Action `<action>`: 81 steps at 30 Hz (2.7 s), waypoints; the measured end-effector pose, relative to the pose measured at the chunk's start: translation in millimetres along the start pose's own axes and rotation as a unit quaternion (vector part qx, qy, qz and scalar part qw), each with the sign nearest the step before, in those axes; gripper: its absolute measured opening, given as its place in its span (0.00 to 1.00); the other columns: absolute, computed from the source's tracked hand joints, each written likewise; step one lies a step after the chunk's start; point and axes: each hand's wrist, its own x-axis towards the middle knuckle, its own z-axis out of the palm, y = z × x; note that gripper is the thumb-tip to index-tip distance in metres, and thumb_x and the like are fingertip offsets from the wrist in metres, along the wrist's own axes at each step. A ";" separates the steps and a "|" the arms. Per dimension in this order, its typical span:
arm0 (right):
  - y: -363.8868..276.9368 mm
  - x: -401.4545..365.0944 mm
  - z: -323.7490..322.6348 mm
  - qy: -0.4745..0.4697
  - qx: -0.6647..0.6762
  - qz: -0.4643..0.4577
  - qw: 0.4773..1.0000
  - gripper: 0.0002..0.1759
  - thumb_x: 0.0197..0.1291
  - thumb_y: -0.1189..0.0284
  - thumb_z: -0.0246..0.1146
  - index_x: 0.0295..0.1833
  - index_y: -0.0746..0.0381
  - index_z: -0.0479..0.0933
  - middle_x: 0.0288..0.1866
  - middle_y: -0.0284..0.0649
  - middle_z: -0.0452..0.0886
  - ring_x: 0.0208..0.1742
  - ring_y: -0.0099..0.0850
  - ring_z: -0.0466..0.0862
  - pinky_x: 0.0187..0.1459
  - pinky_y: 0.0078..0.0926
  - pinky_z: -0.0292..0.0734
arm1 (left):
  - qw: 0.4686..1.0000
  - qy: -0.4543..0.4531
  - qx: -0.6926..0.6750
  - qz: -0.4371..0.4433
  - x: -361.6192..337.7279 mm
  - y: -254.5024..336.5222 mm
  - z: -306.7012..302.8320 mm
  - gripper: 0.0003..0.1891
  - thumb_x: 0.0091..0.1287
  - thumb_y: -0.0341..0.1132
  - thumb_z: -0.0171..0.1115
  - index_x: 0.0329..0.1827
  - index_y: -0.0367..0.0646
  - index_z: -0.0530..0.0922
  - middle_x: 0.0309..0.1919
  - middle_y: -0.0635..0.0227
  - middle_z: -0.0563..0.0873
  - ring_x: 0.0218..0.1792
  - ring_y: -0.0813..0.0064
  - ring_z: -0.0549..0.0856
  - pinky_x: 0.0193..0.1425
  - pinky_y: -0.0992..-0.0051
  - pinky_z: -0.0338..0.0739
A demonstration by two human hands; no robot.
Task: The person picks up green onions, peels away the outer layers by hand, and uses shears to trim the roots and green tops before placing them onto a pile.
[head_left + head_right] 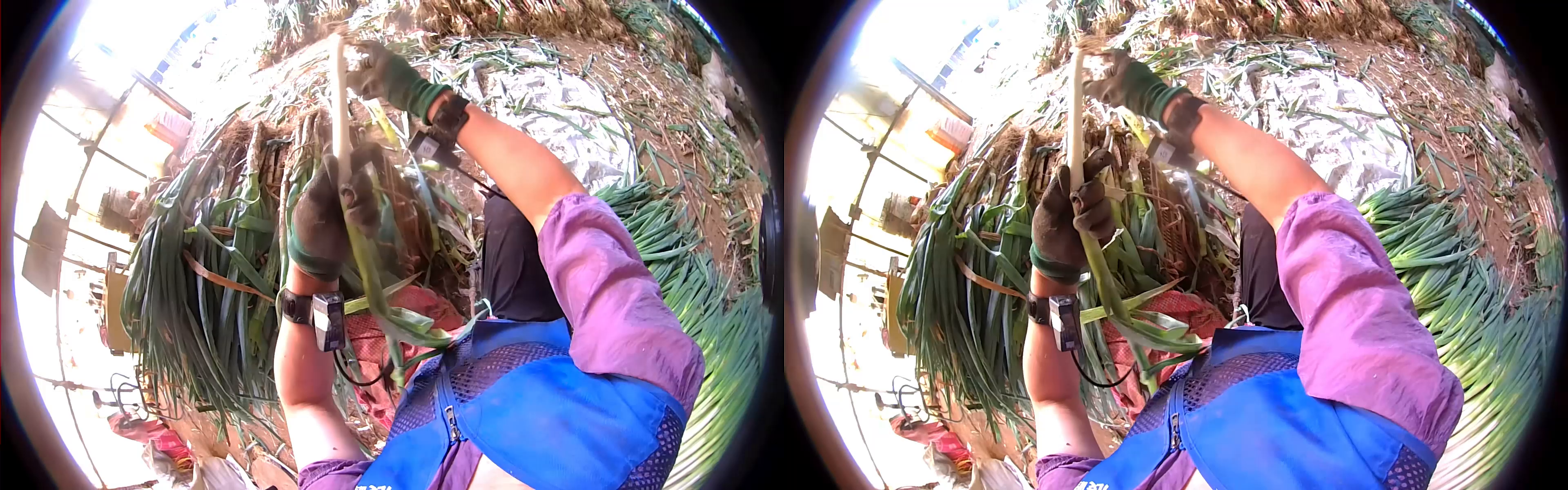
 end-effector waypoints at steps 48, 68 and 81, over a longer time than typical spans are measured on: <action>356.9 -461.5 -338.8 0.349 -0.065 0.403 0.844 0.09 0.60 0.71 0.56 0.29 0.62 0.77 0.21 0.38 0.77 0.24 0.33 0.78 0.30 0.32 0.74 | 0.643 -0.266 0.627 -0.350 -31.0 -361.6 -257.3 0.10 0.69 0.40 0.58 0.43 0.44 0.83 0.38 0.61 0.86 0.39 0.64 0.84 0.46 0.69 0.77; 292.6 -267.4 -180.0 0.178 -0.194 0.219 0.939 0.25 0.67 0.58 0.66 0.56 0.68 0.75 0.38 0.38 0.79 0.40 0.27 0.78 0.44 0.26 0.75 | 0.936 0.197 0.209 -0.203 -18.3 -190.3 -116.0 0.12 0.72 0.32 0.61 0.56 0.40 0.74 0.40 0.66 0.86 0.40 0.72 0.87 0.44 0.76 0.80; 156.2 -196.5 90.1 -0.133 0.151 0.232 0.952 0.32 0.57 0.62 0.71 0.62 0.68 0.73 0.45 0.45 0.82 0.47 0.33 0.83 0.47 0.26 0.78 | 0.888 0.223 0.390 -0.095 -67.6 -179.8 -73.8 0.16 0.71 0.39 0.67 0.51 0.38 0.75 0.36 0.71 0.84 0.36 0.83 0.81 0.42 0.79 0.78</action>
